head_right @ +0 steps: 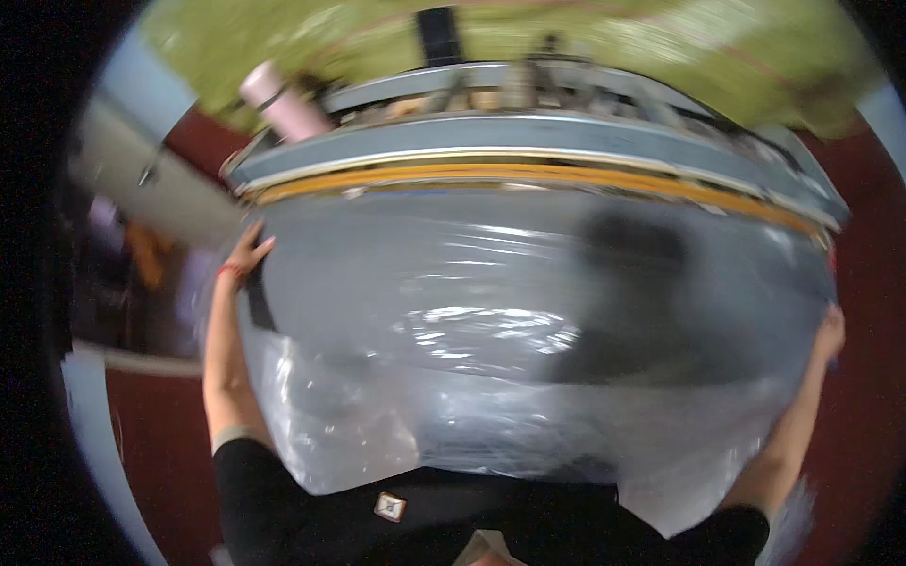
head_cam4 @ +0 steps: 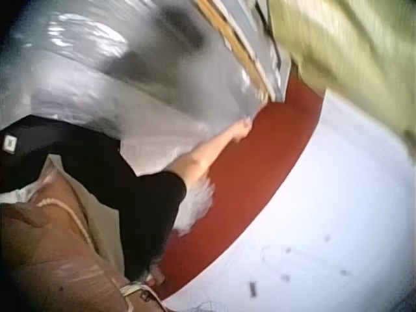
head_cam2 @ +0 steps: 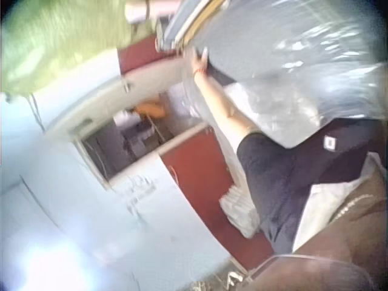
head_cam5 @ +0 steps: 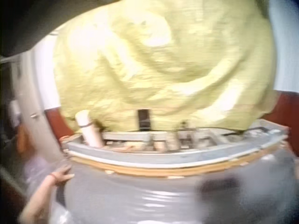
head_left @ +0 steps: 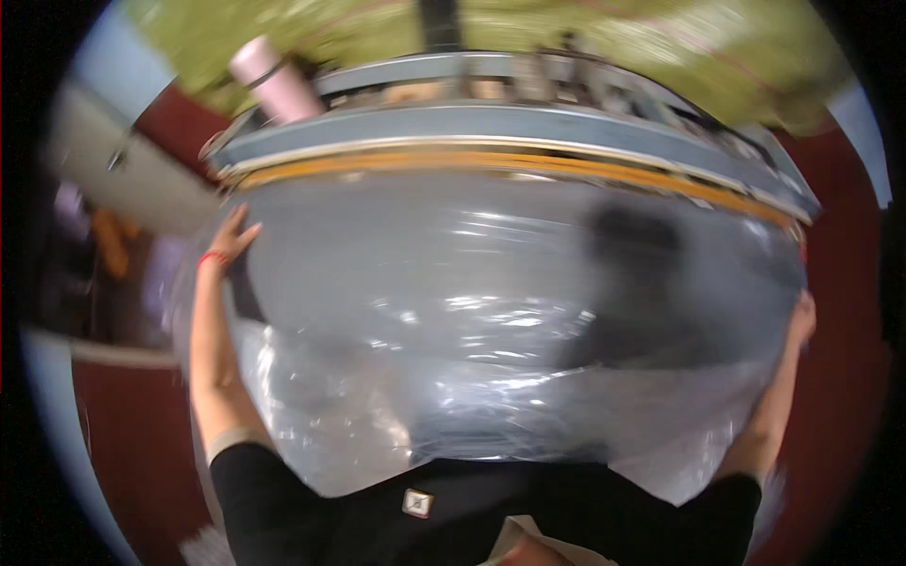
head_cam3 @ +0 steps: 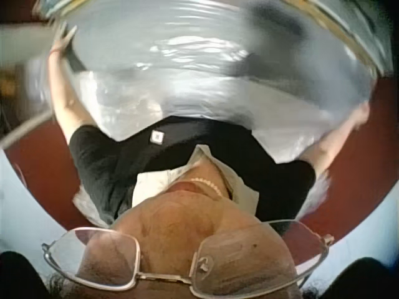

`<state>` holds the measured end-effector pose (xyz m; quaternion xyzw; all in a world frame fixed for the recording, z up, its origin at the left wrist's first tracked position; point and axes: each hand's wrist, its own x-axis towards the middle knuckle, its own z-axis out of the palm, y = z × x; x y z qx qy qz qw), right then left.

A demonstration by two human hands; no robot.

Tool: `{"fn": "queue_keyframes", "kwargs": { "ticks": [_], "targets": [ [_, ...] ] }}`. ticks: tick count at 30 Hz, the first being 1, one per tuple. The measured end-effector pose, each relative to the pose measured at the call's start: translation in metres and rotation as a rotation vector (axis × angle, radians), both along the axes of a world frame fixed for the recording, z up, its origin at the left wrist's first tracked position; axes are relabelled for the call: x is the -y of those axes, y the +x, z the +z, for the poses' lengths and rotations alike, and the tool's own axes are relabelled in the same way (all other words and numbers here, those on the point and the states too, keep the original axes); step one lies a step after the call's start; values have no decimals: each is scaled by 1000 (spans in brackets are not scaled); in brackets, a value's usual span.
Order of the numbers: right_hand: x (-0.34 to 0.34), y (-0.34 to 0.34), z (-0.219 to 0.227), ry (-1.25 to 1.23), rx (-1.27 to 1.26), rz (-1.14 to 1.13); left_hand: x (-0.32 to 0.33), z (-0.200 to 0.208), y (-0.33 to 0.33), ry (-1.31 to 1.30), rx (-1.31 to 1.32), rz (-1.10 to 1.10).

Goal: Manually pulling and arranging large sheets of transparent plastic film over a metal frame structure.

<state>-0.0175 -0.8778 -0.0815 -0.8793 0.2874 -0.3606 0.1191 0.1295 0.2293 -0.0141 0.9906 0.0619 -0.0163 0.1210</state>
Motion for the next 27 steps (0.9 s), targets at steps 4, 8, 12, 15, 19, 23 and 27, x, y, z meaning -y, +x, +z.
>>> {"fn": "queue_keyframes", "kwargs": {
  "ticks": [4,8,12,15,19,23,27],
  "targets": [
    [-91,15,42,153,97,21,111,59,21,425,221,-183],
    [-77,13,42,496,245,37,310,66,6,-619,-73,-435],
    [-33,-12,26,606,324,148,530,92,-93,-983,-575,-870],
    [-34,-7,23,793,363,283,622,76,-154,-1150,-955,-1167],
    [-38,-3,22,791,384,366,712,5,-220,-909,-662,-1301],
    [-44,-3,26,835,400,318,734,-30,-231,-993,-1083,-968],
    [-35,-3,23,713,382,350,720,-18,-222,-819,-1413,-1329]
  ]
}}
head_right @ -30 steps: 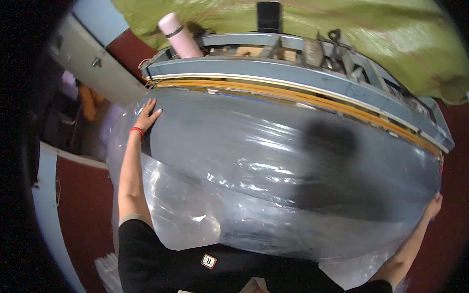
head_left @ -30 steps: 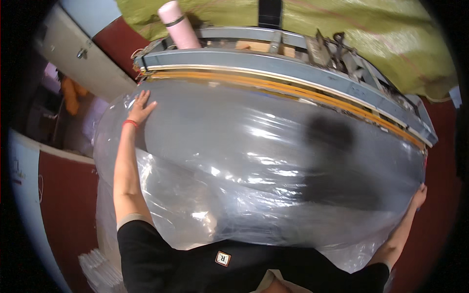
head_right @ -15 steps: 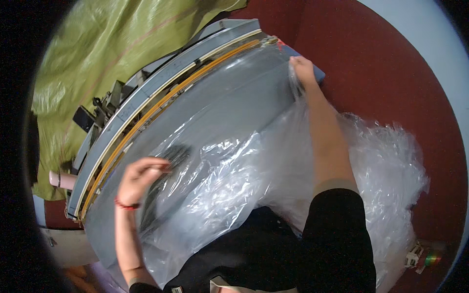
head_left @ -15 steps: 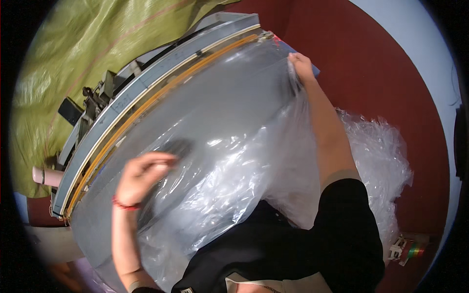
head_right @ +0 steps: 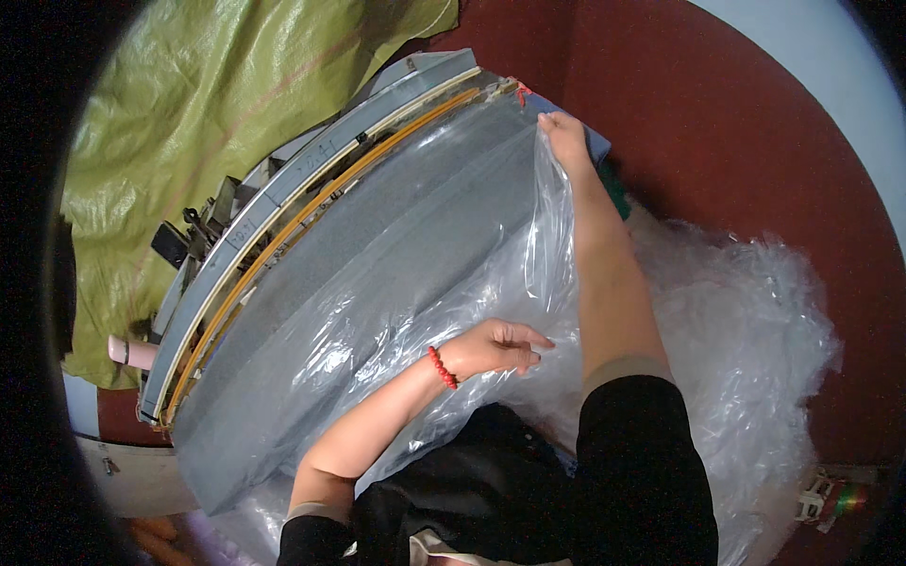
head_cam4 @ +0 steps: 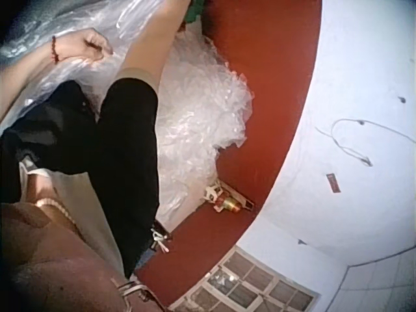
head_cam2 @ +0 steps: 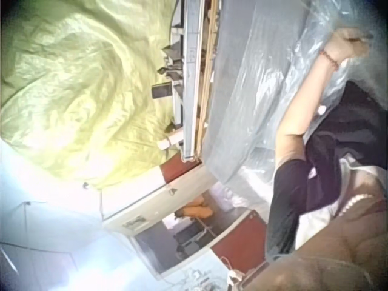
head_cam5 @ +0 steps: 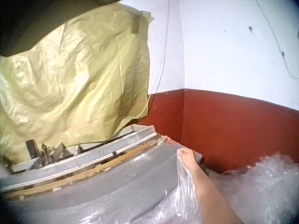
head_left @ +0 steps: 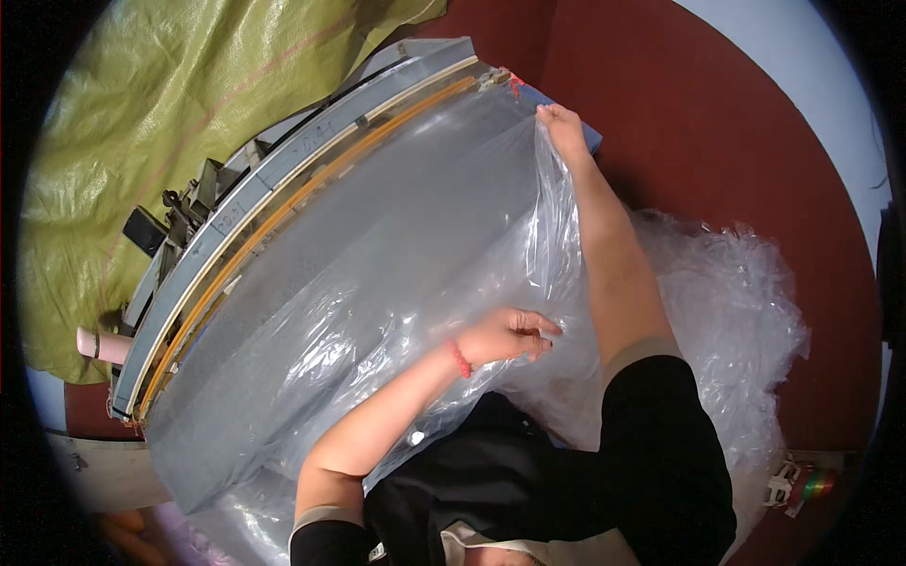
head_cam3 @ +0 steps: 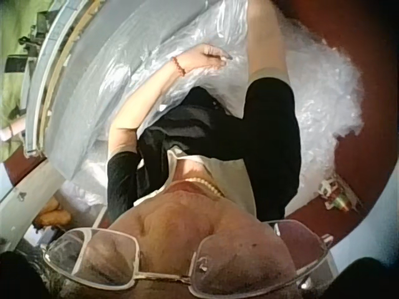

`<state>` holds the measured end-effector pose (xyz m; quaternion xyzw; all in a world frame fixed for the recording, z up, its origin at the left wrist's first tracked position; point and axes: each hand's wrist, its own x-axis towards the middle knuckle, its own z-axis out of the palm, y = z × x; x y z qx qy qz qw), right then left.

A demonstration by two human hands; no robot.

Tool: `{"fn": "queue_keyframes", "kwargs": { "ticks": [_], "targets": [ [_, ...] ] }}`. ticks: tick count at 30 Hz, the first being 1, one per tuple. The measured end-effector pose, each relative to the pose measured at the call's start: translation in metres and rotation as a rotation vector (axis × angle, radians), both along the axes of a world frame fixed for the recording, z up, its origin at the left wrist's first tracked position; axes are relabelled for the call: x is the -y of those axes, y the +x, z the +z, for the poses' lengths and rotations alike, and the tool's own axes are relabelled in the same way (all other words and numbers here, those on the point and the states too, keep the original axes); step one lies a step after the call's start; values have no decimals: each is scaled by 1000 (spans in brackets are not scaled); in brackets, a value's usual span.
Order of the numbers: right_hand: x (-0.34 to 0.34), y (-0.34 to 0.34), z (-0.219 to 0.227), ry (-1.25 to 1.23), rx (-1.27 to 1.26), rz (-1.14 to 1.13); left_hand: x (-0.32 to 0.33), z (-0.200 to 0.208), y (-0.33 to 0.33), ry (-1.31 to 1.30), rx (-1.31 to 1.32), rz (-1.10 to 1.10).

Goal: Manually pulling and arranging large sheets of transparent plastic film over a metal frame structure.

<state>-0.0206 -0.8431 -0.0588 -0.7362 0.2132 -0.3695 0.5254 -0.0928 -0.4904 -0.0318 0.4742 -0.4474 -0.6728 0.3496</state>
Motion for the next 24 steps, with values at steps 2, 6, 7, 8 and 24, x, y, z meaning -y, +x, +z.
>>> {"fn": "queue_keyframes", "kwargs": {
  "ticks": [2,6,7,8,24],
  "targets": [
    [1,2,-2,11,-2,-20,1,-13,-4,-90,-42,61],
    [-2,3,-1,78,37,-29,19,-16,-6,-179,-160,314],
    [-3,4,-1,74,37,-29,24,-28,-6,-231,332,492],
    [-4,4,-1,40,23,-53,30,-33,-6,-273,826,655],
    [-5,4,-1,22,-35,-89,31,-27,-7,-220,323,540]
  ]
}}
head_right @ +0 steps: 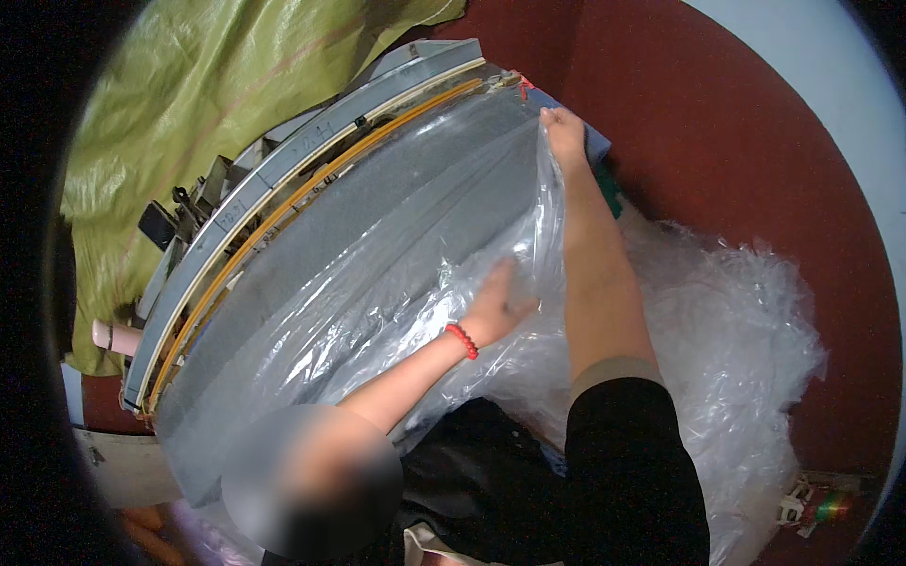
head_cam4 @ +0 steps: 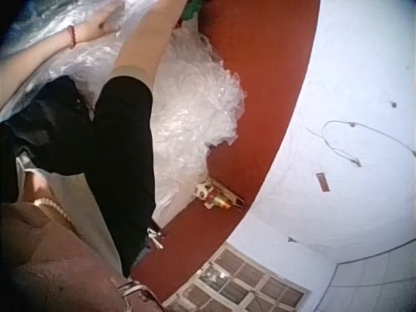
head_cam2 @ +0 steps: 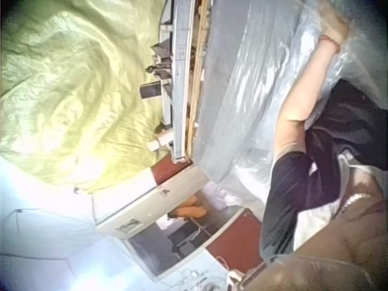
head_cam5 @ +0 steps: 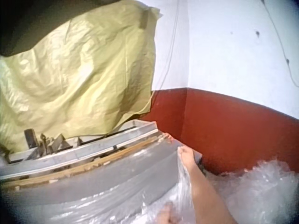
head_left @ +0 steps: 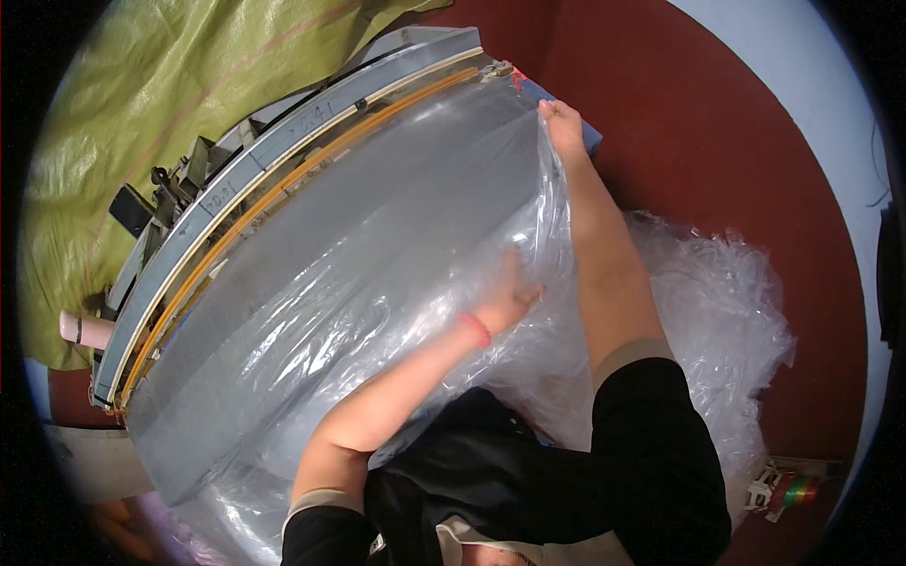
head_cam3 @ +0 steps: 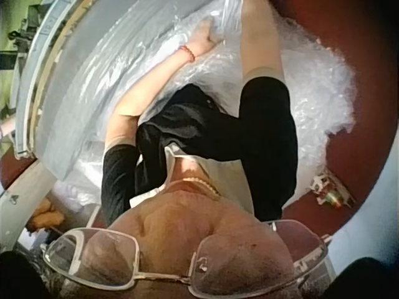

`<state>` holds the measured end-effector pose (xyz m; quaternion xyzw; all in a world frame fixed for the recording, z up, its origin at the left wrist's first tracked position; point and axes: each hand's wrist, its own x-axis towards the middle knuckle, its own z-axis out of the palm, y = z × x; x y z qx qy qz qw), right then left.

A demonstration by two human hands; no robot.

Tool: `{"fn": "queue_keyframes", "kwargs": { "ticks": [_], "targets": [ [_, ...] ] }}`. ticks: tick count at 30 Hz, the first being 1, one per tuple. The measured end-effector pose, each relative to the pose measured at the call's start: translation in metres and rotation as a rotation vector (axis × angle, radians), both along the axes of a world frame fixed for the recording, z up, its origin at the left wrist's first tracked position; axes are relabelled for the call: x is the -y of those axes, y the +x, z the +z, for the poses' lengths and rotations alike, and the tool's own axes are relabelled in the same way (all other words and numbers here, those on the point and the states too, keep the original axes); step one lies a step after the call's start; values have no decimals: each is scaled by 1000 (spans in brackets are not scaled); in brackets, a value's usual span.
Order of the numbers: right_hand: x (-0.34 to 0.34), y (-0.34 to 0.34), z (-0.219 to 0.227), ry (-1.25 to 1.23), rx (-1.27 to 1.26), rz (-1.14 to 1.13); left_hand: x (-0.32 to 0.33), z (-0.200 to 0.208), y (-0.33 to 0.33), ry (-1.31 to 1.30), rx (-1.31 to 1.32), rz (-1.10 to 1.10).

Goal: Manually pulling and arranging large sheets of transparent plastic film over a metal frame structure.

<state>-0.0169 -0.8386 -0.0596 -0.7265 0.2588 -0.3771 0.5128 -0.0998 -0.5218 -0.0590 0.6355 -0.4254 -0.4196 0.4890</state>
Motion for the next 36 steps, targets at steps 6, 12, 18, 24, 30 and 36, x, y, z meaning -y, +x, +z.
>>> {"fn": "queue_keyframes", "kwargs": {
  "ticks": [6,12,18,24,30,36],
  "targets": [
    [-10,0,7,2,-6,-11,2,-9,-3,105,805,192],
    [2,3,-3,-47,41,-11,-10,-1,5,-11,160,63],
    [-9,-11,14,-120,-40,-109,-16,28,10,-152,-265,152],
    [-14,7,1,-27,10,-1,33,-28,11,77,324,257],
    [-1,-8,5,22,90,32,-21,51,31,-449,-798,-9],
    [-4,-5,0,14,69,58,-144,94,45,-67,-764,-181]
  ]
}}
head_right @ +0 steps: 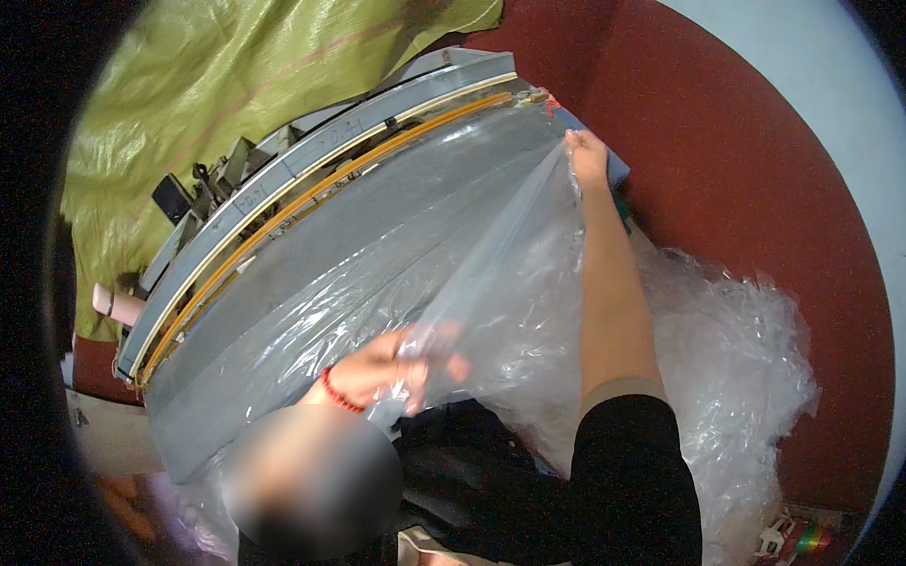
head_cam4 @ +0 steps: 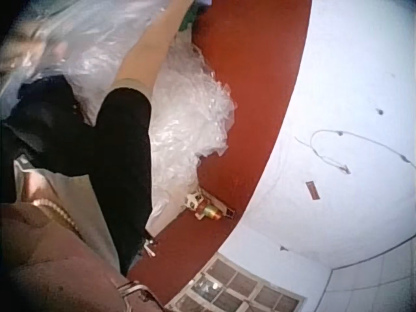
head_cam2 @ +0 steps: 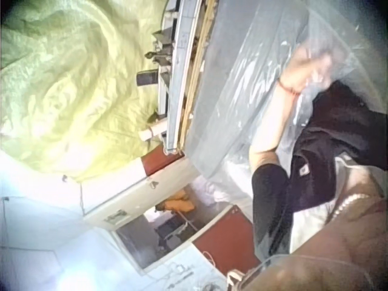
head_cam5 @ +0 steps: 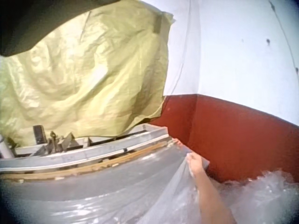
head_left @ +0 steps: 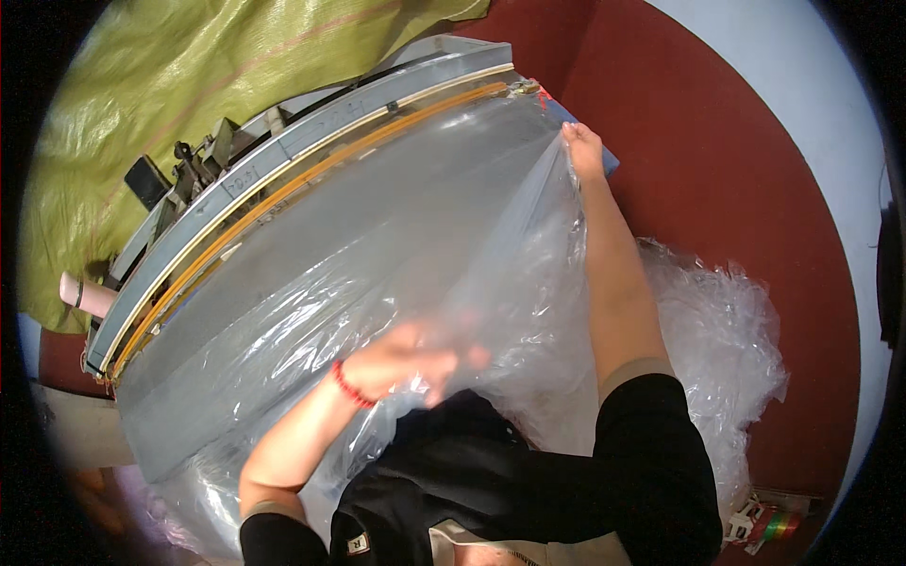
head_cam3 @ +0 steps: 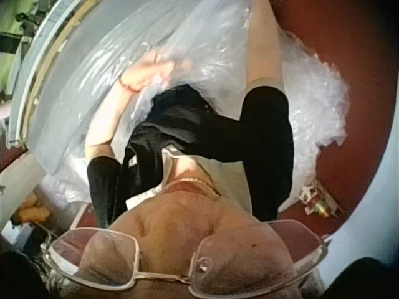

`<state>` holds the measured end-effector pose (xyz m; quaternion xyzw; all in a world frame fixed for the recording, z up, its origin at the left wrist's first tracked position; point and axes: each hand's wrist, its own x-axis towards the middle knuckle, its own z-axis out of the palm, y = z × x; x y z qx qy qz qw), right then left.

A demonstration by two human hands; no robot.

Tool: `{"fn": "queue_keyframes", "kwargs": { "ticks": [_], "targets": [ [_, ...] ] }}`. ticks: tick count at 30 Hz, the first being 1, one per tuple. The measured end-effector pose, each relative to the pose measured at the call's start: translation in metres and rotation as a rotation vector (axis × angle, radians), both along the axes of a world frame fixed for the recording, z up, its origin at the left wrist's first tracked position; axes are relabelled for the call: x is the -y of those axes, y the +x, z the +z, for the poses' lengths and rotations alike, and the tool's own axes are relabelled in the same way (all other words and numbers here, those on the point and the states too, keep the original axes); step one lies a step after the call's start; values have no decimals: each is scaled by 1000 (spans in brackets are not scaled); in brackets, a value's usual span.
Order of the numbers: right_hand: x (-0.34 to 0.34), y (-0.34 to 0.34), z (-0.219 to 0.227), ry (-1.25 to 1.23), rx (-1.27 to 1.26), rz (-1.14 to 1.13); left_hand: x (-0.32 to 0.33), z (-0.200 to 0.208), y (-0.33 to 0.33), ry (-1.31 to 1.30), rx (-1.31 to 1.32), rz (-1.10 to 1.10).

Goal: Manually pulling and arranging large sheets of transparent plastic film over a metal frame structure.

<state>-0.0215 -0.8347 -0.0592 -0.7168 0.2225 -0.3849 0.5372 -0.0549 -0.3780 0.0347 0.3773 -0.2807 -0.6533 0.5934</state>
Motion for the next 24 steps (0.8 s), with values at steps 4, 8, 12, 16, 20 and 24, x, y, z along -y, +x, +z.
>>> {"fn": "queue_keyframes", "kwargs": {
  "ticks": [4,8,12,16,20,24],
  "targets": [
    [-14,0,9,-211,-83,-111,-98,41,0,339,384,-183],
    [12,2,-3,-386,-224,-107,-207,71,-17,705,1254,125],
    [43,-7,-10,-419,-228,-100,-296,59,-45,1128,1762,811],
    [73,2,-33,-415,-192,-26,-382,84,-62,1141,1571,1341],
    [50,21,-31,-325,-226,35,-476,137,-63,1230,1370,1338],
    [69,27,-40,-264,-202,98,-565,177,-33,1256,1552,1352]
  ]
}}
